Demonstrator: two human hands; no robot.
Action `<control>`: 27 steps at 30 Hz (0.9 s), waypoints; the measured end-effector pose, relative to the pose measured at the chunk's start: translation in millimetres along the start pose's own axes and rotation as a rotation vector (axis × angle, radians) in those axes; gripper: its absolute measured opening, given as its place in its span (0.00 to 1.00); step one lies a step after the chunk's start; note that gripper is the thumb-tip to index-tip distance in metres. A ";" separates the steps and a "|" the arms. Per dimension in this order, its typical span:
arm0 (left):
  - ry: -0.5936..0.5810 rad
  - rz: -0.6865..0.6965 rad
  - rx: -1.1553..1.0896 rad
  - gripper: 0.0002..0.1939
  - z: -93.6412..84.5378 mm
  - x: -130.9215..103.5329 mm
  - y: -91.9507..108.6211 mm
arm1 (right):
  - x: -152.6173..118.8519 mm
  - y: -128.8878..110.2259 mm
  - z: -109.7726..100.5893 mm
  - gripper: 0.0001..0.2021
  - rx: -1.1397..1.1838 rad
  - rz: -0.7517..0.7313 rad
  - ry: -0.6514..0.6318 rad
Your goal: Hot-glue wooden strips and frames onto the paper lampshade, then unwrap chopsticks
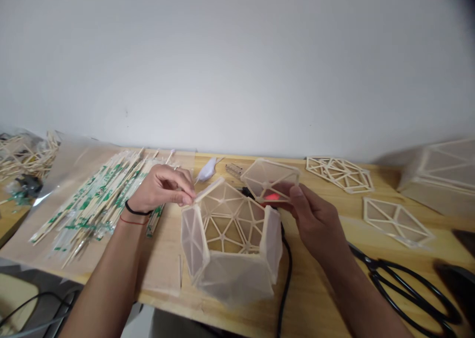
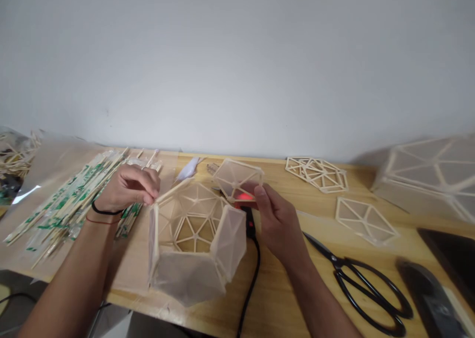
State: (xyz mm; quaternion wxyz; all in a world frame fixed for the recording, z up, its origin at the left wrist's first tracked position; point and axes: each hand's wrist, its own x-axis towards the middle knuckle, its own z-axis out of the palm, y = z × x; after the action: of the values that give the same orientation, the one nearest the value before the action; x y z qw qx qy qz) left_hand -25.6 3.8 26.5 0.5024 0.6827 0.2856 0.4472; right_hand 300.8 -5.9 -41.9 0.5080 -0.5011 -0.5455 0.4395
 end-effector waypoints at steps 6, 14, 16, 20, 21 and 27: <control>-0.018 -0.002 0.002 0.03 -0.6 -2.1 0.3 | -0.7 -1.7 0.1 0.28 0.002 -0.007 -0.011; 0.198 0.145 -0.276 0.12 4.8 -0.7 -2.4 | -0.4 2.0 -1.3 0.27 -0.020 -0.021 -0.008; 0.358 0.164 -0.381 0.14 4.0 2.0 -1.1 | -0.4 1.8 -1.3 0.28 -0.018 -0.013 -0.012; 0.575 0.120 -0.443 0.17 2.3 6.4 -0.4 | -0.3 1.0 -0.8 0.27 -0.021 -0.002 -0.008; 0.597 0.113 -0.436 0.16 1.7 7.1 -0.9 | -0.3 0.9 -0.7 0.27 -0.021 -0.004 -0.009; 0.619 0.095 -0.410 0.14 -2.0 8.0 -7.2 | 0.1 0.6 -0.2 0.27 -0.043 -0.026 -0.008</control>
State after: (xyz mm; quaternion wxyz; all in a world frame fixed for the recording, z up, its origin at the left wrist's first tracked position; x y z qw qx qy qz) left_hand -23.4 13.8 22.5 0.4974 0.4129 0.2963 0.7031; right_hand 301.1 -5.8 -42.5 0.5007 -0.5032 -0.5633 0.4229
